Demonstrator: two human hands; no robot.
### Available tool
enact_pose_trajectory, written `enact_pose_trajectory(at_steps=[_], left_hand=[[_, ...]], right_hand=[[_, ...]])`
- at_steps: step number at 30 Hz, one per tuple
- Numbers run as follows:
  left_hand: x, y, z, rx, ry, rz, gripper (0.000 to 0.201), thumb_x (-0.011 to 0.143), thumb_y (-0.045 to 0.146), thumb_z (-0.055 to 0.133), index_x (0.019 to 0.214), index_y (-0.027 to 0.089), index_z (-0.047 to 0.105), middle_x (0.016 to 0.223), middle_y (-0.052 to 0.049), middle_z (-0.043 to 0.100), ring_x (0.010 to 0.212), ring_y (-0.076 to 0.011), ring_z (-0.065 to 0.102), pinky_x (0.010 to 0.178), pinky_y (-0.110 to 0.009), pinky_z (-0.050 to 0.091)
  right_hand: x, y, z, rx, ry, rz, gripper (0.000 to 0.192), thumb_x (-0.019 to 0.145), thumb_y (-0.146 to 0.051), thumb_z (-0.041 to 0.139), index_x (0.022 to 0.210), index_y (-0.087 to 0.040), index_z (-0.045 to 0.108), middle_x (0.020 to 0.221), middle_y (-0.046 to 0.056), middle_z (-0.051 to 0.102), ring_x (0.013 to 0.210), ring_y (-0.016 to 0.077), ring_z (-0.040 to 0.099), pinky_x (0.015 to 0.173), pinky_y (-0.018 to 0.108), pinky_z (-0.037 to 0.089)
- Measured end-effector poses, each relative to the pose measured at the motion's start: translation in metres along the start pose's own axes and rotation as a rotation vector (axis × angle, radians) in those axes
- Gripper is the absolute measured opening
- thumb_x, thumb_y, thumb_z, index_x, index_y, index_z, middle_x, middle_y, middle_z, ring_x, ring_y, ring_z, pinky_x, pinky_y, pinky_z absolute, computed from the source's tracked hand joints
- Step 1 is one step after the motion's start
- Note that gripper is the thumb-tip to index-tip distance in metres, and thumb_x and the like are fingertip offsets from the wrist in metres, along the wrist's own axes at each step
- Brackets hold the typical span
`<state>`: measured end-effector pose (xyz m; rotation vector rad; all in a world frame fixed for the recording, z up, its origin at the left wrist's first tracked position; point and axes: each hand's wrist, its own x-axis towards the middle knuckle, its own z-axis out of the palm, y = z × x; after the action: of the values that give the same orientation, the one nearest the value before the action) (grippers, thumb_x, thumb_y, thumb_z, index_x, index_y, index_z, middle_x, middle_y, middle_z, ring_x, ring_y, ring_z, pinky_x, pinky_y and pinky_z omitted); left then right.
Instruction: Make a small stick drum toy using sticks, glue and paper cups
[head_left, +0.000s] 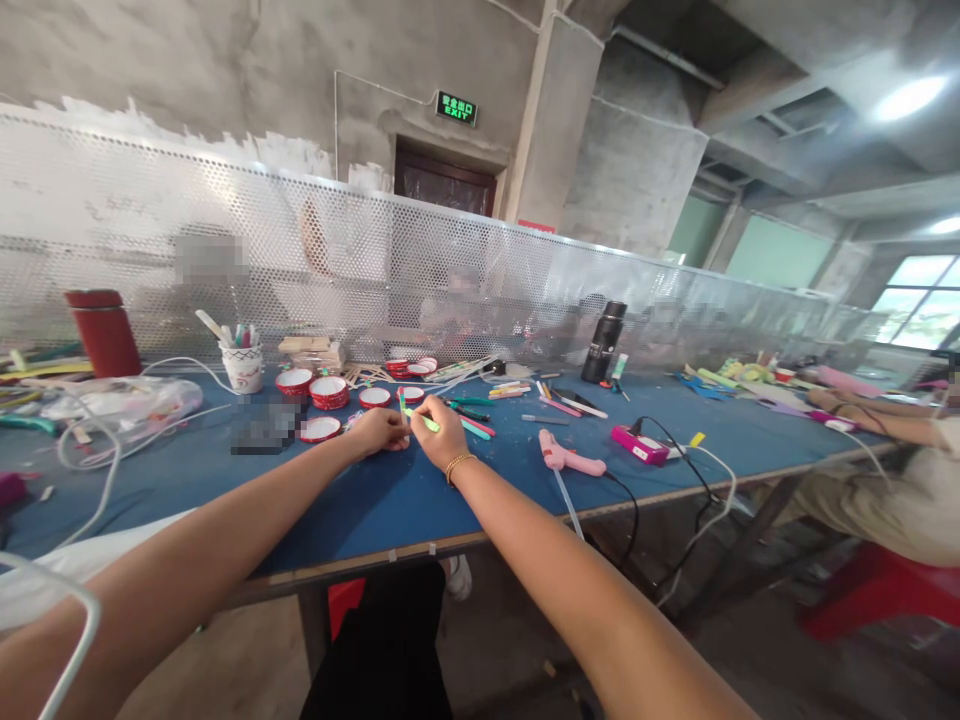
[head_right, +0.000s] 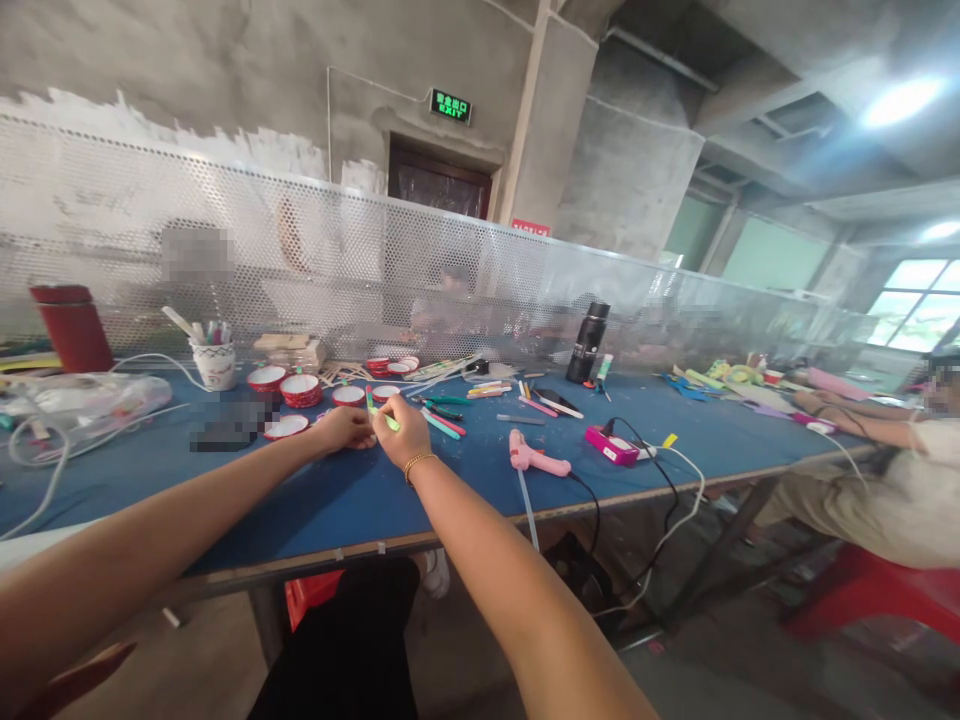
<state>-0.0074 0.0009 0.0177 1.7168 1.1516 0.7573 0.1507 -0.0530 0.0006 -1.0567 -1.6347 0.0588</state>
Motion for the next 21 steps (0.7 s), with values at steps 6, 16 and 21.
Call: enact_pose_trajectory(at_steps=[6, 16, 21], left_hand=[[0.0005, 0.001, 0.0, -0.003, -0.006, -0.015, 0.032, 0.062, 0.033, 0.094, 0.064, 0.018, 0.067, 0.06, 0.0, 0.07, 0.061, -0.0141, 0.07, 0.062, -0.02, 0.056], [0.0018, -0.0011, 0.0003, -0.002, -0.005, -0.015, 0.031, 0.065, 0.031, 0.092, 0.062, 0.019, 0.063, 0.061, 0.001, 0.071, 0.065, -0.0146, 0.072, 0.062, -0.019, 0.056], [0.0028, -0.0018, -0.0002, -0.009, -0.009, -0.01, 0.032, 0.061, 0.033, 0.094, 0.065, 0.018, 0.066, 0.062, 0.0, 0.072, 0.064, -0.0153, 0.072, 0.062, -0.02, 0.056]], right_hand=[[0.0001, 0.0009, -0.0007, -0.017, 0.053, 0.027, 0.016, 0.087, -0.032, 0.053, 0.073, -0.026, 0.047, 0.073, 0.0, 0.064, 0.072, 0.019, 0.061, 0.071, 0.028, 0.046], [-0.0011, -0.0021, 0.0001, 0.006, -0.008, -0.002, 0.015, 0.088, -0.034, 0.053, 0.075, -0.026, 0.049, 0.072, -0.001, 0.064, 0.07, 0.0187, 0.061, 0.07, 0.028, 0.047], [0.0, 0.0001, -0.0009, -0.018, 0.023, 0.013, 0.016, 0.087, -0.031, 0.052, 0.074, -0.026, 0.047, 0.072, -0.001, 0.063, 0.071, 0.0188, 0.06, 0.07, 0.028, 0.046]])
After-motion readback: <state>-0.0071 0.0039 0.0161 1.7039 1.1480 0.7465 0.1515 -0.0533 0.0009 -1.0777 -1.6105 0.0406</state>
